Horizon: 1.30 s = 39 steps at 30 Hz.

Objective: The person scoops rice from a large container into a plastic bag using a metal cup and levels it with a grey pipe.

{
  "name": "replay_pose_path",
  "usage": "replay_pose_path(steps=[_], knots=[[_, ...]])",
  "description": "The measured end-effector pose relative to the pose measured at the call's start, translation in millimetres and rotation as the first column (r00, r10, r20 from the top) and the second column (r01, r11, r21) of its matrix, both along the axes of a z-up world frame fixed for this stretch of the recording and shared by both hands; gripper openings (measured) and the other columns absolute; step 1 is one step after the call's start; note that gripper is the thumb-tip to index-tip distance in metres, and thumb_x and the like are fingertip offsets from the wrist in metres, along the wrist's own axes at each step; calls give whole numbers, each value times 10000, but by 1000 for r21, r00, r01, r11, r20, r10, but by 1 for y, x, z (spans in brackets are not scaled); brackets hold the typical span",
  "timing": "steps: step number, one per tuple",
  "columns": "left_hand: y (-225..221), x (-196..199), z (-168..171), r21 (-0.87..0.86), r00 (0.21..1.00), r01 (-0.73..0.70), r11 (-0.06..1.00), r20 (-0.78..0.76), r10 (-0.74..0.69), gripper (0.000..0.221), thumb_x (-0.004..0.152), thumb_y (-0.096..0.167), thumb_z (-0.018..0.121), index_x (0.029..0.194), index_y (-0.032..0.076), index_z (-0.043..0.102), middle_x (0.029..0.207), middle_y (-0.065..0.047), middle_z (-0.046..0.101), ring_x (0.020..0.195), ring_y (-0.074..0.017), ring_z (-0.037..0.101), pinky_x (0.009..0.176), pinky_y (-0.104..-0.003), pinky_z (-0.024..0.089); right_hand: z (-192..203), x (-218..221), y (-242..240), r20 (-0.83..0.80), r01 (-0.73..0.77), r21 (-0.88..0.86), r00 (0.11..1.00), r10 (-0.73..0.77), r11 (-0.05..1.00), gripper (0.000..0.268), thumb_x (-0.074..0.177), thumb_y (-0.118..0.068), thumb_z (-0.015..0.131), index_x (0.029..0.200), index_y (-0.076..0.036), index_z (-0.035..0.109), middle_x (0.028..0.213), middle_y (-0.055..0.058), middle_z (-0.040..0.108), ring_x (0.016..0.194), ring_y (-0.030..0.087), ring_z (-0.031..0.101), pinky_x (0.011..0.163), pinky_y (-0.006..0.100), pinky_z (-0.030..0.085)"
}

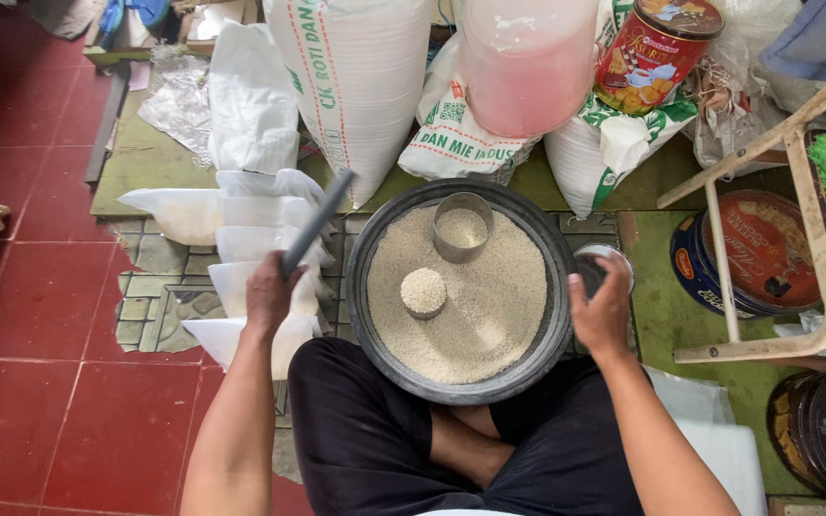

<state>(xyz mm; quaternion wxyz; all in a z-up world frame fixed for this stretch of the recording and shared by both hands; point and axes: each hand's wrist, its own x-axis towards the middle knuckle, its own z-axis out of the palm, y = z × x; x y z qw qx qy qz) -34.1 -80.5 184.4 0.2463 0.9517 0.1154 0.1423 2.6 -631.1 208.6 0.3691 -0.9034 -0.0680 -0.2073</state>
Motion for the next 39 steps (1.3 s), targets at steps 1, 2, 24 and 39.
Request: replay_pose_path(steps=[1, 2, 24, 39], knots=[[-2, 2, -12, 4, 1000, -3, 1000, 5, 3, 442, 948, 379, 743, 1188, 29, 621, 912, -294, 695, 912, -538, 684, 783, -640, 526, 4, -4, 14, 5, -3, 4, 1000, 3, 1000, 446, 1006, -160, 653, 1332, 68, 451, 1387, 384, 439, 1359, 562, 414, 1142, 631, 319], [-5, 4, -23, 144, 984, 151, 978, 78, -163, 468, 912, 408, 747, 1223, 80, 626, 969, -208, 711, 952, -426, 695, 816, -561, 534, 8, -9, 27, 17, -112, -3, 994, 112, 994, 504, 980, -202, 670, 1361, 46, 453, 1450, 363, 426, 1382, 542, 408, 1144, 615, 330], [-100, 11, -40, 504, 715, 648, 571, -143, -685, 533, 964, 544, 496, 1314, 148, 565, 1329, -54, 593, 1432, -211, 458, 1238, -589, 179, -43, -84, 95, -163, -512, -40, 851, 500, 858, 435, 918, -332, 725, 1327, -189, 687, 958, 72, 715, 722, 282, 720, 647, 437, 587], [-112, 46, -33, 479, 751, 640, 601, -225, -621, 695, 1010, 421, 465, 1643, 211, 270, 1746, -39, 184, 1617, -253, 112, 1251, -633, 63, -44, -68, 102, -60, -412, -241, 910, 410, 879, 446, 937, -385, 699, 1338, -189, 690, 1182, 58, 707, 1076, 284, 701, 831, 419, 535]])
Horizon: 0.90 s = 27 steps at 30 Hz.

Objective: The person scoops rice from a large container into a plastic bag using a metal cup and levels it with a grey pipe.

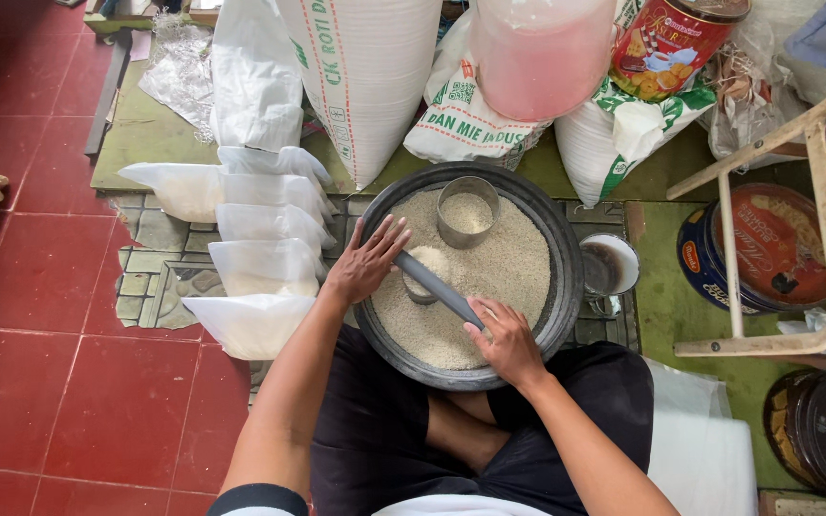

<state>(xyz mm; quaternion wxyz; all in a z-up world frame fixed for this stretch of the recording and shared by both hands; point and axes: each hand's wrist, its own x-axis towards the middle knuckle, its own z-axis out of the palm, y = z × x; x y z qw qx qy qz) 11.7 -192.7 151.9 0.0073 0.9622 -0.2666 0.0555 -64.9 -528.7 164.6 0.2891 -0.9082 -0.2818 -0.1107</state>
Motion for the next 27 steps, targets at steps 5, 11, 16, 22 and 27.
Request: replay_pose_path(steps=[5, 11, 16, 22, 27], knots=[[-7, 11, 8, 0, 1000, -11, 1000, -25, 11, 716, 1008, 396, 488, 1656, 229, 232, 1751, -31, 157, 1617, -245, 100, 1247, -645, 75, -4, 6, -1, 37, 9, 3, 999, -9, 1000, 457, 948, -382, 699, 1351, -166, 684, 1261, 102, 696, 1197, 302, 663, 932, 429, 506], [-17, 19, 0, 44, 999, -20, 999, -40, 21, 747, 998, 364, 530, 1661, 244, 207, 1754, -30, 125, 1617, -246, 89, 1243, -665, 96, -7, -5, 2, 52, 39, -1, 998, -39, 999, 468, 950, -405, 699, 1339, -145, 688, 1319, 117, 679, 1235, 301, 646, 1014, 449, 472], [-29, 32, 4, 72, 999, -24, 997, -27, 26, 765, 981, 332, 581, 1655, 240, 230, 1752, -50, 139, 1617, -252, 100, 1242, -673, 121, -13, -7, 3, 47, 60, 23, 997, -61, 998, 487, 940, -402, 713, 1345, -133, 681, 1331, 123, 671, 1240, 306, 642, 1037, 469, 458], [-35, 30, 4, 38, 998, -57, 998, -27, 58, 712, 998, 334, 545, 1646, 279, 255, 1751, -23, 155, 1618, -234, 100, 1224, -718, 93, -17, -9, 0, -26, 86, 6, 996, -86, 996, 509, 947, -433, 702, 1379, -168, 665, 1290, 82, 688, 1194, 260, 666, 1025, 447, 465], [-21, 22, 9, 193, 996, -20, 981, 90, 3, 538, 935, 433, 618, 1425, 244, 504, 1566, 13, 462, 1565, -186, 255, 1241, -740, 77, -13, -7, -1, -279, 164, 117, 952, -126, 980, 496, 1022, -321, 609, 1469, -108, 580, 1150, 132, 703, 1013, 335, 724, 854, 470, 540]])
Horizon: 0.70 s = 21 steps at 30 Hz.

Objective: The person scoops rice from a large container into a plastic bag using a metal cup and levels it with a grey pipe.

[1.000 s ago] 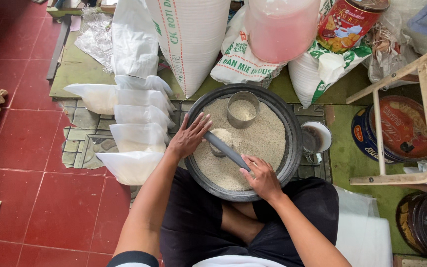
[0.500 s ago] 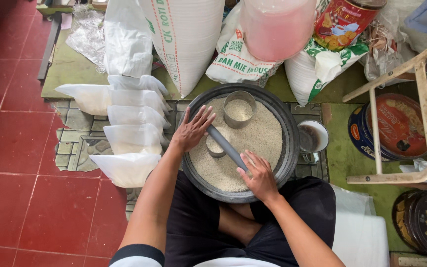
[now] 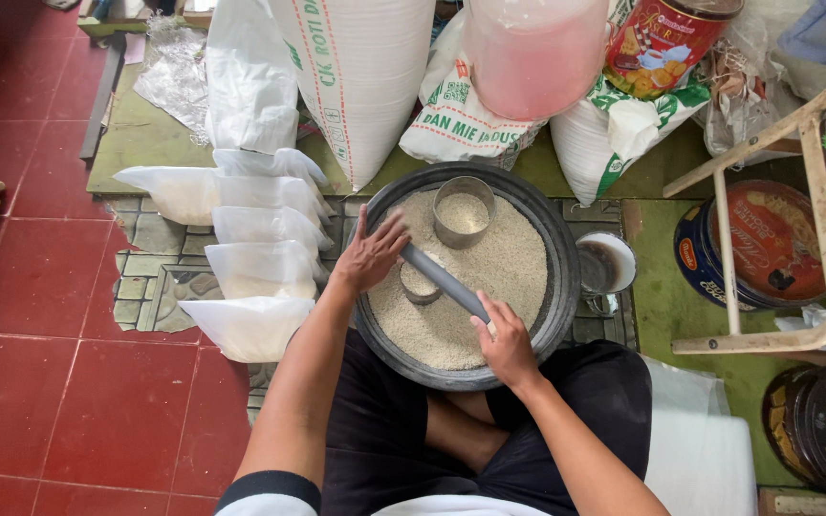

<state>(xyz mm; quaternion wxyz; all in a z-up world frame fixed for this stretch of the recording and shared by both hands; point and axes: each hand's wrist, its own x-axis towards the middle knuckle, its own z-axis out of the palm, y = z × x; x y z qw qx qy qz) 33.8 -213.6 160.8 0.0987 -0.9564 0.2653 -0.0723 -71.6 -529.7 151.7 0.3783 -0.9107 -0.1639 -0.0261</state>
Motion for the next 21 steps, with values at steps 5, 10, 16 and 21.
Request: replay_pose_path(steps=[5, 10, 16, 21], knots=[[65, 4, -43, -99, 991, 76, 992, 120, -63, 483, 942, 487, 600, 1284, 152, 537, 1209, -34, 586, 1256, -211, 540, 1169, -582, 299, 64, 16, 15, -139, 8, 158, 990, 14, 987, 502, 1054, -262, 564, 1514, -68, 505, 1163, 177, 664, 1009, 320, 701, 885, 458, 548], [141, -44, -37, -487, 938, -28, 873, 290, 192, 624, 799, 279, 793, 1336, 66, 557, 1185, -144, 611, 1154, -337, 607, 1021, -484, 469, 71, 23, 26, -12, -38, 183, 999, 41, 982, 493, 1024, -251, 612, 1472, -61, 533, 1173, 120, 689, 1047, 298, 728, 901, 451, 560], [183, -73, -66, -645, 406, -748, 153, -263, 875, 486, 1107, 496, 399, 1262, 43, 482, 1104, -141, 566, 1044, -399, 609, 864, -562, 491, 9, -12, 17, -141, -115, -155, 986, 94, 981, 469, 1016, -446, 579, 1415, -198, 601, 1188, -14, 678, 1049, 184, 724, 940, 442, 515], [175, -58, -70, -430, 189, -902, -37, -471, 862, 447, 1085, 372, 454, 1307, -15, 472, 1356, -226, 562, 1300, -429, 499, 1035, -581, 402, 0, -38, 10, 114, -120, -270, 981, 155, 955, 374, 932, -310, 651, 1269, -150, 653, 1227, -3, 710, 1125, 215, 658, 990, 407, 428]])
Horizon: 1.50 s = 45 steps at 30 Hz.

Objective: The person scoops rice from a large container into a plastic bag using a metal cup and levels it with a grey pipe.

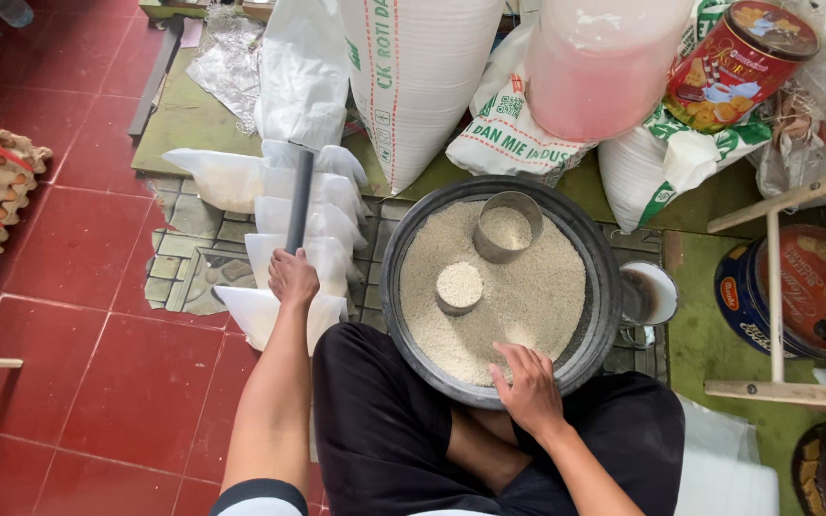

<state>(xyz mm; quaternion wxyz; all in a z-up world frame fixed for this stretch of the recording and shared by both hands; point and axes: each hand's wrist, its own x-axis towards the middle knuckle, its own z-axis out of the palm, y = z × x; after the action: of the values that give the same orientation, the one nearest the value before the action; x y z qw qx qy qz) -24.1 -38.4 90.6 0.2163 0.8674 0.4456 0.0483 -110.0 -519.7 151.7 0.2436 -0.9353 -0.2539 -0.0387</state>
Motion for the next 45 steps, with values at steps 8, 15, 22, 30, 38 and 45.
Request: replay_pose_path(steps=[8, 15, 22, 30, 38, 45], knots=[[-11, 26, -23, 3, 1000, 0, 1000, -4, 0, 427, 1073, 360, 487, 1293, -6, 464, 1314, -222, 579, 1235, -442, 544, 999, -580, 432, 7, 6, 10, -2, -6, 1, 1000, 6, 1000, 275, 924, -272, 638, 1149, -128, 702, 1130, 39, 740, 1057, 244, 685, 933, 420, 472], [5, 28, -41, 142, 988, 102, 985, -134, -83, 444, 989, 388, 626, 1253, 36, 566, 1312, -203, 567, 1236, -415, 525, 981, -561, 479, 6, 6, 10, -12, 11, -13, 1000, -11, 1000, 264, 908, -265, 636, 1113, -116, 709, 1087, 48, 728, 1016, 251, 672, 903, 418, 477], [-67, 35, 68, 99, 951, 225, 969, 193, -241, 436, 1050, 379, 537, 1327, 44, 565, 1310, -190, 573, 1237, -363, 507, 1017, -512, 425, 18, 22, 14, -289, 68, -71, 953, -86, 995, 571, 860, -415, 723, 1330, -123, 583, 1317, 50, 631, 1234, 252, 595, 1019, 436, 455], [-195, -5, 62, 182, 606, 662, 727, 441, -662, 332, 1106, 271, 493, 1319, 37, 591, 1252, -208, 671, 1271, -375, 602, 1190, -576, 302, 66, 56, 47, -531, 162, 221, 847, -20, 962, 1038, 806, -295, 811, 1596, 9, 210, 1525, 336, 412, 1452, 486, 391, 1203, 588, 342], [-231, -17, 113, -236, 683, 729, 643, 185, -706, 629, 1116, 499, 297, 1587, 81, 300, 1438, -244, 561, 1384, -381, 526, 1178, -527, 390, 63, 82, 75, -625, 178, 133, 779, -57, 975, 1199, 770, -353, 832, 1631, -33, 61, 1591, 275, 347, 1523, 399, 312, 1240, 516, 332], [-224, -13, 116, -314, 644, 757, 573, 209, -736, 662, 1110, 508, 273, 1621, 87, 242, 1408, -246, 588, 1366, -388, 546, 1164, -520, 405, 2, 96, 91, -465, 251, 170, 873, -147, 953, 1162, 667, -513, 824, 1581, -79, 252, 1476, 209, 508, 1366, 384, 483, 1082, 562, 420]])
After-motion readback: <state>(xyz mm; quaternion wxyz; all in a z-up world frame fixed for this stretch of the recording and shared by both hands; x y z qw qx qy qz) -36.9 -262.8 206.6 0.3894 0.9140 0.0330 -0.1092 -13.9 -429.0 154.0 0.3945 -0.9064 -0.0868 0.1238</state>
